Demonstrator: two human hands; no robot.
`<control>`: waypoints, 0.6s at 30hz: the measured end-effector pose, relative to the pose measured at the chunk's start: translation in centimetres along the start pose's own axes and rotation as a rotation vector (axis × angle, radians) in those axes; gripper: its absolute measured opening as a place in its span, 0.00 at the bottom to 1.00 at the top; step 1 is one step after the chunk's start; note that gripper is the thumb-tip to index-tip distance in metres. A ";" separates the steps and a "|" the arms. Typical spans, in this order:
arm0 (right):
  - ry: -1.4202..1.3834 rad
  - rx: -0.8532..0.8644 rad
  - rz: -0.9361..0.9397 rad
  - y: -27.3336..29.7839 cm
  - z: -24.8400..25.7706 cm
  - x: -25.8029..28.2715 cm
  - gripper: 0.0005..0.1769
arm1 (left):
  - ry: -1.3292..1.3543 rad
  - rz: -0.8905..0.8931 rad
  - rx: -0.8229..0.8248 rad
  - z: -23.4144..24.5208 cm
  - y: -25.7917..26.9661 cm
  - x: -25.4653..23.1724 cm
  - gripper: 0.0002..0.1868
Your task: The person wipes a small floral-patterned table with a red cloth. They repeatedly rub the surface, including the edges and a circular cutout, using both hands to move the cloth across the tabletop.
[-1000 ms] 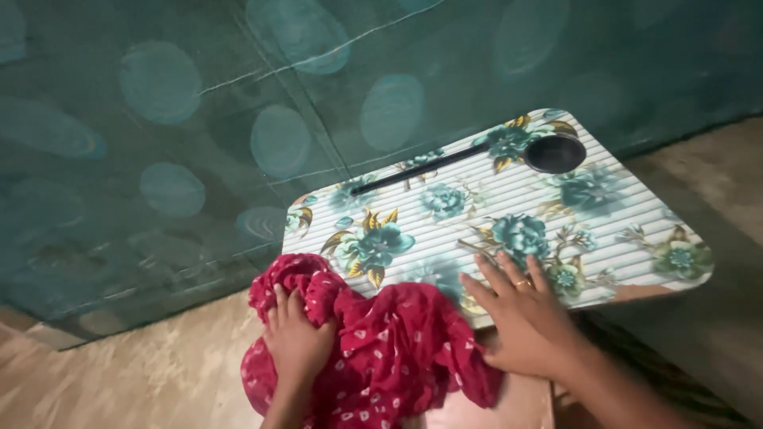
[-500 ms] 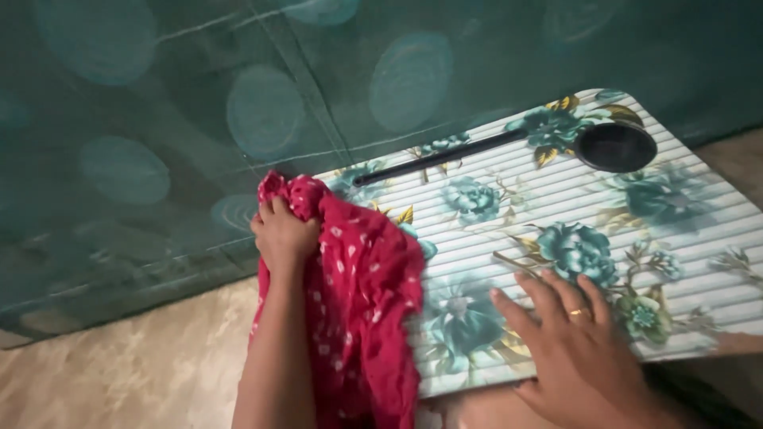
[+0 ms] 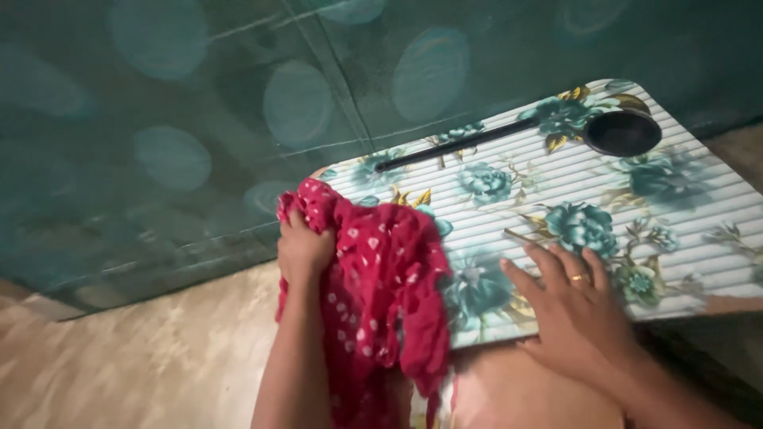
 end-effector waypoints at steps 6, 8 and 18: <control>-0.025 0.280 -0.083 -0.2 3.5 1.4 0.61 | 0.043 0.033 -0.029 4.1 8.6 3.3 0.39; -0.028 0.285 -0.080 -0.1 3.4 1.4 0.62 | 0.018 0.032 -0.046 4.3 10.2 5.3 0.39; -0.028 0.369 -0.075 -0.1 3.4 1.2 0.63 | -0.105 0.121 0.028 4.5 11.2 5.4 0.37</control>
Point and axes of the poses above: each hand's wrist, its own y-axis away from the middle knuckle, its own z-axis out of the back of the hand, x = y × z, the point moved 7 cm from there along -y, towards the middle knuckle, and after that the axes turned 11 degrees about z, right-handed, at the moved point
